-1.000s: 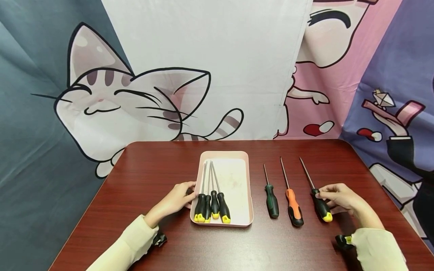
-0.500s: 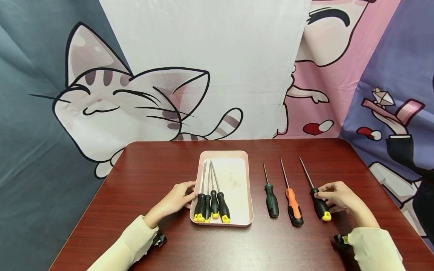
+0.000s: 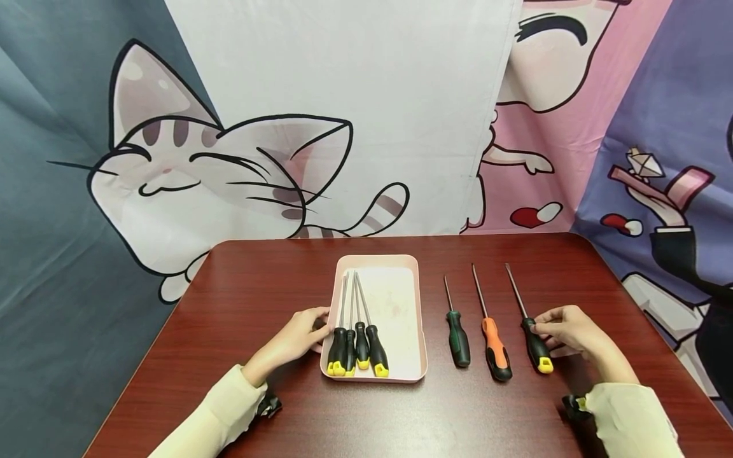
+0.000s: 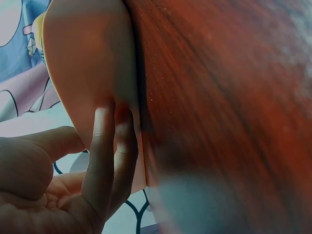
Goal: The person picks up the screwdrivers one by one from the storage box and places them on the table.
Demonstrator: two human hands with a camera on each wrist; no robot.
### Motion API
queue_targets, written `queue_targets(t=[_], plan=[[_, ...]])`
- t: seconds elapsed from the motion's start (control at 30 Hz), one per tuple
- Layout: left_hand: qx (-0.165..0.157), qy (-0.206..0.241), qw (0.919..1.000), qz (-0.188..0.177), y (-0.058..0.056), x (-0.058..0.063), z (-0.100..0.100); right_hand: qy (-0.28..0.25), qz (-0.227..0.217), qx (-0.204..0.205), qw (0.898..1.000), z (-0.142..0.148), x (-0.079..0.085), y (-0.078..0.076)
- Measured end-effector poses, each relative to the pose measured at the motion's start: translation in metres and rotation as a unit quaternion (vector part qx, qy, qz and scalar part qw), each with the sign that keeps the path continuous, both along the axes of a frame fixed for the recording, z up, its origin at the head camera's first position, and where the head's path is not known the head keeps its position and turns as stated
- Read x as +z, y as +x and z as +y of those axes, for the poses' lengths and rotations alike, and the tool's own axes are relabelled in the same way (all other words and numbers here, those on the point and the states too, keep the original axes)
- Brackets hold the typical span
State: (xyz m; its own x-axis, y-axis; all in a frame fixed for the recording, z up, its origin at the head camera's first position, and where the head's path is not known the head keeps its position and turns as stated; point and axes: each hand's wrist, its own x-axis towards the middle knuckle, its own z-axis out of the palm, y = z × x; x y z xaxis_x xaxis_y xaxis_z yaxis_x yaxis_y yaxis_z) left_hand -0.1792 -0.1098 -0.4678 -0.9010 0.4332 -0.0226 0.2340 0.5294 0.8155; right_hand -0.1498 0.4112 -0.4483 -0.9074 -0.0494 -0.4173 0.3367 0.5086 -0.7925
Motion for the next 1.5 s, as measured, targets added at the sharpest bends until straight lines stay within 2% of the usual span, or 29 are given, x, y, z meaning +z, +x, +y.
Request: queue_targets(t=[0.27,0.53,0.63,0.77,1.0,1.3,1.5], plan=[[0.001,0.006,1.0000,-0.002,0.001,-0.001,-0.001,-0.002,0.014,0.022,1.000,0.002,0.000,0.001],[0.002,-0.008,0.9999,0.011,0.001,0.000,-0.001,-0.001,0.022,0.017,1.000,0.000,0.003,0.001],[0.001,-0.022,0.9995,0.025,0.001,0.001,-0.001,0.001,0.030,0.018,0.999,-0.001,0.005,0.002],[0.003,-0.058,0.9965,0.060,0.000,0.002,-0.001,0.004,0.038,0.019,0.999,-0.002,0.008,0.002],[0.000,-0.031,0.9990,0.031,0.001,0.003,0.000,0.000,0.049,0.022,0.999,-0.005,0.014,0.002],[0.004,-0.076,0.9945,0.072,0.000,0.003,-0.001,-0.010,0.063,0.035,0.997,-0.008,0.016,0.002],[0.001,-0.054,0.9973,0.049,0.001,0.004,0.000,-0.010,0.074,0.044,0.996,-0.014,0.019,0.003]])
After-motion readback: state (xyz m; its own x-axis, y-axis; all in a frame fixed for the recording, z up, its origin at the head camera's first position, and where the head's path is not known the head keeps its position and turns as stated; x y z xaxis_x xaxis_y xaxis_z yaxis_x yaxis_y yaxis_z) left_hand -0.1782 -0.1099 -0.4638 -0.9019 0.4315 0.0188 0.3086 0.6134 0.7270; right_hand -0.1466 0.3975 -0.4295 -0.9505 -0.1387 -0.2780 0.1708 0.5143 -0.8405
